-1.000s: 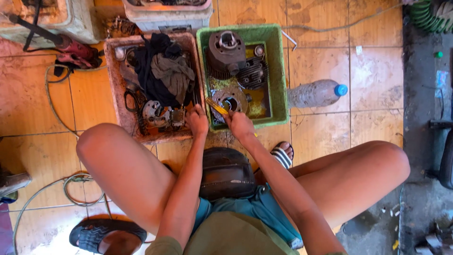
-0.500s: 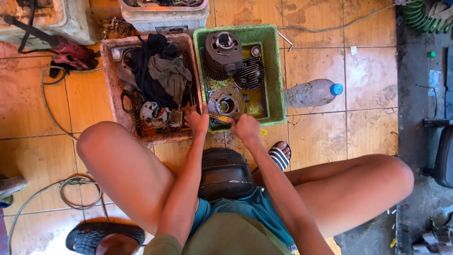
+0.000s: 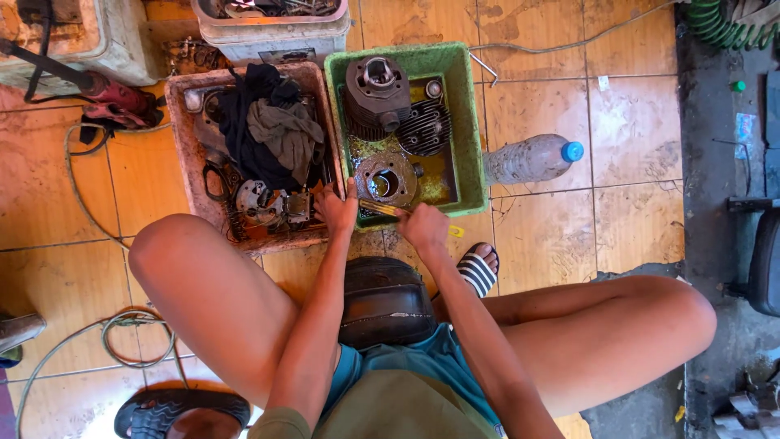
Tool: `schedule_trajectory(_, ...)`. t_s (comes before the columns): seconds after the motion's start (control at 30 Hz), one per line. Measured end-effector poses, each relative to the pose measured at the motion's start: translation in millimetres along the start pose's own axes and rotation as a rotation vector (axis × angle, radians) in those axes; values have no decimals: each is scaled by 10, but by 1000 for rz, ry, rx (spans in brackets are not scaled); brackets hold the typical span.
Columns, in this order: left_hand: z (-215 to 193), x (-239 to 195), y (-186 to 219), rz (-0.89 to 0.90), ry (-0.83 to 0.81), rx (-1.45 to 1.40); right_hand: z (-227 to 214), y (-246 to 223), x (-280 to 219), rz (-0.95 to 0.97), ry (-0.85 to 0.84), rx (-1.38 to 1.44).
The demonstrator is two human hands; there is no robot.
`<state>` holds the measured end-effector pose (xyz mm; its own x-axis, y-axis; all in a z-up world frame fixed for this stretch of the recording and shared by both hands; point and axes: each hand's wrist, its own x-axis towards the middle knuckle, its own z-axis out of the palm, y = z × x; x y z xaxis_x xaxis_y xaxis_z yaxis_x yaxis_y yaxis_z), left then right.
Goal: Cleaning motorcycle engine parts with a brush and solvent in a bin
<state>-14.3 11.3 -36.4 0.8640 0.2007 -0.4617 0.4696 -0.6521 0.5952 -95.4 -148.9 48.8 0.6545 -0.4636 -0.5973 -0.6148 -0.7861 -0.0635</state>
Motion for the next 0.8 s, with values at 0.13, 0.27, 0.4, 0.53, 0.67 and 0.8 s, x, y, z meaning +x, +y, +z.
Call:
schedule_trajectory(0.13,-23,-26,42,0,-2,-21,-198,200,-34,12,-16,10)
schedule_trajectory(0.27,144,103,-149,-4,-8,27,-345,510,49,28,16,-68)
schedule_trajectory(0.4,343,273,-373,-5,8,79,-182,195,22,13,-6,-45)
schedule_trajectory(0.53,311,273,-381,3,14,106,-413,196,-73,-97,26,-77)
schedule_trajectory(0.67,336,286,-351,19,14,87,-469,671,222,-64,32,-139)
schedule_trajectory(0.8,366,305,-403,14,22,71,-249,544,284,-66,-4,-240)
